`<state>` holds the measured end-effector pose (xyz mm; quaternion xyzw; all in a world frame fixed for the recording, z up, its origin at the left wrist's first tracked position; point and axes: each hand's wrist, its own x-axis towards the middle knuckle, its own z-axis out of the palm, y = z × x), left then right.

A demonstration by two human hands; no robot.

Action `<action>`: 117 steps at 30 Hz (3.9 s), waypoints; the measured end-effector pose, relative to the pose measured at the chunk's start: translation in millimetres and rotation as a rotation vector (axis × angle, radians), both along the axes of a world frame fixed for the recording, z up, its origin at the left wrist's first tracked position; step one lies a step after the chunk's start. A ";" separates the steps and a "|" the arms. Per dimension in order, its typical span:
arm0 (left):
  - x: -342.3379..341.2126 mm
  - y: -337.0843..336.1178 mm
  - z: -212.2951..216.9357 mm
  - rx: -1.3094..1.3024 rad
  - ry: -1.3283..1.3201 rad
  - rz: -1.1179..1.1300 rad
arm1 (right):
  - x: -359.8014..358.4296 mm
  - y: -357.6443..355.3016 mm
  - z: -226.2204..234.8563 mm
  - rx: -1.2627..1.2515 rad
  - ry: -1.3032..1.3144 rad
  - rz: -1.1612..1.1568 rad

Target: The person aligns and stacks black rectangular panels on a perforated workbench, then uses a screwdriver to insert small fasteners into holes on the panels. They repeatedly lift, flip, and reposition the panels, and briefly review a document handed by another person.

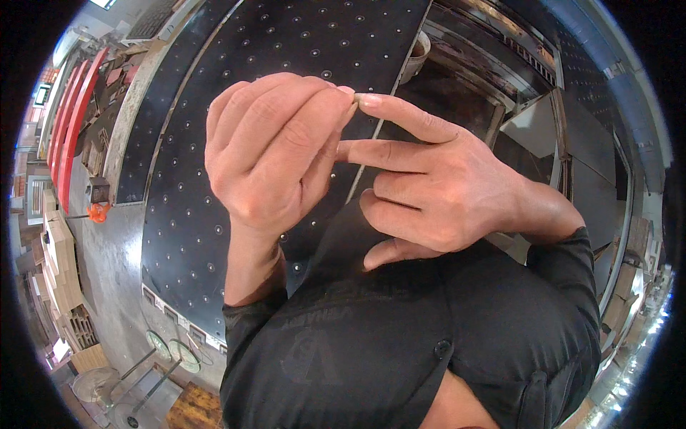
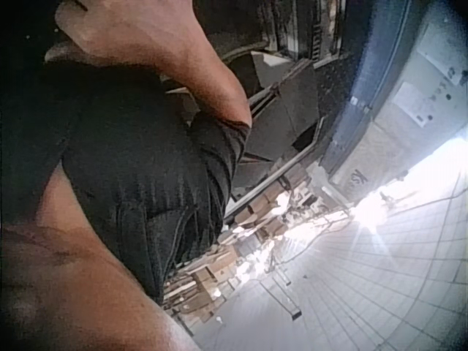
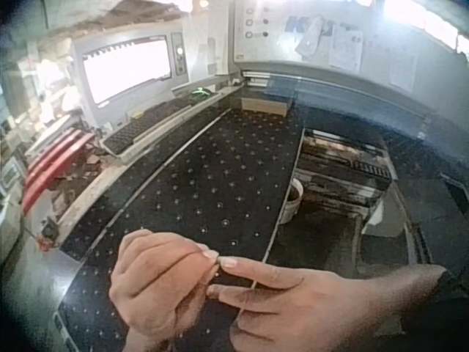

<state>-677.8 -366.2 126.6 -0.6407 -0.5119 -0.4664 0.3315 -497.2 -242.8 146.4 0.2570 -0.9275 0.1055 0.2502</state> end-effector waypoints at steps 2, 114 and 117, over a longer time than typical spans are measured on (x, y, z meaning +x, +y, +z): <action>1.5 0.2 -1.3 -0.002 -0.004 0.018 | 0.1 0.5 1.6 -0.013 -0.013 0.012; 3.2 -3.2 -22.8 0.063 -0.034 0.019 | 0.7 -2.5 8.5 -0.262 -0.167 0.173; 4.5 -2.3 -23.9 0.063 -0.043 0.024 | -0.2 -3.0 8.2 -0.251 -0.151 0.164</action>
